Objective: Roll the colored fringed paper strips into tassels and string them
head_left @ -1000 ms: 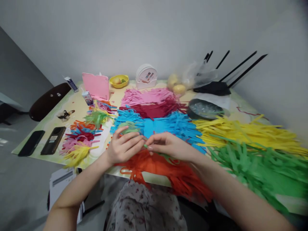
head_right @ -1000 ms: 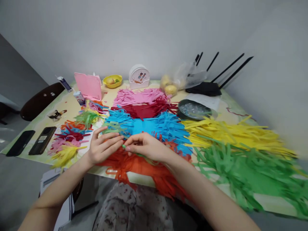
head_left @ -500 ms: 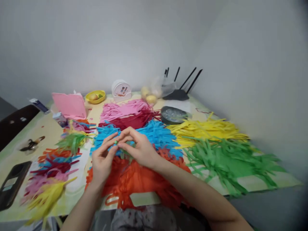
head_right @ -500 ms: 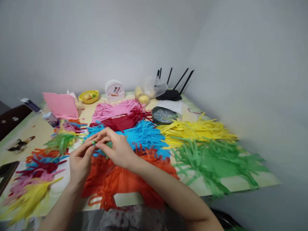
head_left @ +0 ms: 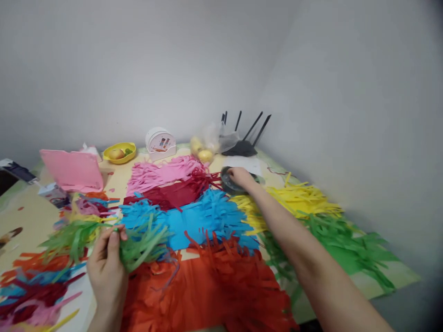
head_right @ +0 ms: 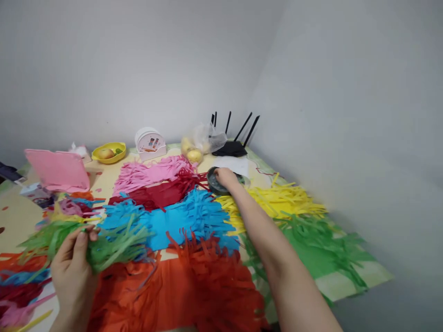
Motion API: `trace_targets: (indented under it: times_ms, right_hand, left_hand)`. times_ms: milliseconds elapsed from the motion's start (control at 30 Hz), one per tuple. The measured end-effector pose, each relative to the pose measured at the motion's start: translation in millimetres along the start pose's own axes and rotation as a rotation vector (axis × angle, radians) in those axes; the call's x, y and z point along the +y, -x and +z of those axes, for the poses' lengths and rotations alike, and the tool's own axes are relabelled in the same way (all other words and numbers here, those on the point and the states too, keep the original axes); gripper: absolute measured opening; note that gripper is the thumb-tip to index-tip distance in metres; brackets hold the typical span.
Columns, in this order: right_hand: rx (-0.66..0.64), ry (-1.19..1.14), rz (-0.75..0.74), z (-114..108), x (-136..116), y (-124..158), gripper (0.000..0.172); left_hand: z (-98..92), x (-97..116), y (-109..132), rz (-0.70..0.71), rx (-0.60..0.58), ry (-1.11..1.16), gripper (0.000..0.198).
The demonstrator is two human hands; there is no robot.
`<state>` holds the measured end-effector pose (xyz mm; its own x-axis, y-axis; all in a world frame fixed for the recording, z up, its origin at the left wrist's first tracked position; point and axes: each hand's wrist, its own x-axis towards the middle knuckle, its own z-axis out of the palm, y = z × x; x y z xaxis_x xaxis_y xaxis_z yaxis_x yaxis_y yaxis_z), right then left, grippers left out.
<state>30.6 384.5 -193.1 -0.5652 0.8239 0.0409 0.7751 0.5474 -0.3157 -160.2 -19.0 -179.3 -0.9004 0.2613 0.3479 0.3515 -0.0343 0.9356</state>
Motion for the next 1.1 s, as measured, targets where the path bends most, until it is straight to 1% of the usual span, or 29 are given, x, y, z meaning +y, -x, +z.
trace_targets:
  times_ms: [100, 167, 233, 267, 333, 400, 467, 500, 533, 567, 600, 667, 733, 767, 833, 967, 1100]
  right_hand:
    - [-0.057, 0.047, 0.030, 22, 3, -8, 0.033]
    - [-0.059, 0.062, 0.052, 26, 3, -9, 0.034]
    - [-0.036, 0.065, 0.071, 22, 5, -6, 0.033]
    - [-0.011, 0.061, 0.077, 17, 5, -3, 0.029]
    - [0.069, 0.039, 0.082, 5, 1, 8, 0.022]
    - [0.175, -0.010, 0.066, -6, -15, 28, 0.025]
    - [0.268, -0.143, -0.016, -13, -45, 59, 0.027]
    - [0.332, -0.376, -0.117, -16, -64, 80, 0.024]
    - [0.323, -0.606, -0.219, -17, -86, 103, 0.023]
    - [0.245, -0.792, -0.308, -18, -108, 126, 0.023]
    - [0.131, -0.907, -0.381, -18, -130, 150, 0.022]
    - [-0.036, -1.034, -0.477, -15, -169, 190, 0.020]
    - [-0.127, -1.098, -0.519, -11, -196, 216, 0.018]
    - [-0.147, -1.127, -0.519, -8, -204, 225, 0.018]
    - [-0.162, -1.183, -0.488, -4, -213, 236, 0.018]
    - [-0.186, -1.265, -0.410, -1, -216, 250, 0.023]
    - [-0.206, -1.326, -0.389, 2, -217, 264, 0.025]
  left_hand:
    - [-1.8, -3, 3, -0.006, -0.054, -0.039, 0.025]
    - [-1.9, -4, 3, 0.003, -0.076, -0.063, 0.025]
    - [-0.8, -4, 3, 0.005, -0.098, -0.058, 0.025]
    - [0.2, -2, 4, 0.008, -0.111, -0.044, 0.024]
    - [2.8, 2, 7, 0.023, -0.146, -0.011, 0.020]
    - [5.6, 7, 11, 0.036, -0.191, 0.015, 0.015]
    - [7.8, 13, 15, 0.033, -0.232, 0.030, 0.014]
    - [8.5, 16, 17, 0.033, -0.246, 0.035, 0.013]
    - [8.7, 19, 19, 0.040, -0.260, 0.037, 0.013]
    - [8.5, 22, 21, 0.053, -0.272, 0.038, 0.013]
    - [7.7, 26, 23, 0.070, -0.287, 0.037, 0.013]
    - [4.5, 34, 29, 0.100, -0.325, 0.038, 0.013]
    - [-1.1, 44, 36, 0.115, -0.359, 0.040, 0.012]
    - [-4.6, 48, 39, 0.118, -0.370, 0.039, 0.011]
    - [-11.9, 56, 46, 0.121, -0.381, 0.035, 0.010]
    - [-24.3, 67, 58, 0.120, -0.384, 0.032, 0.011]
    - [-31.1, 71, 65, 0.127, -0.362, 0.030, 0.010]
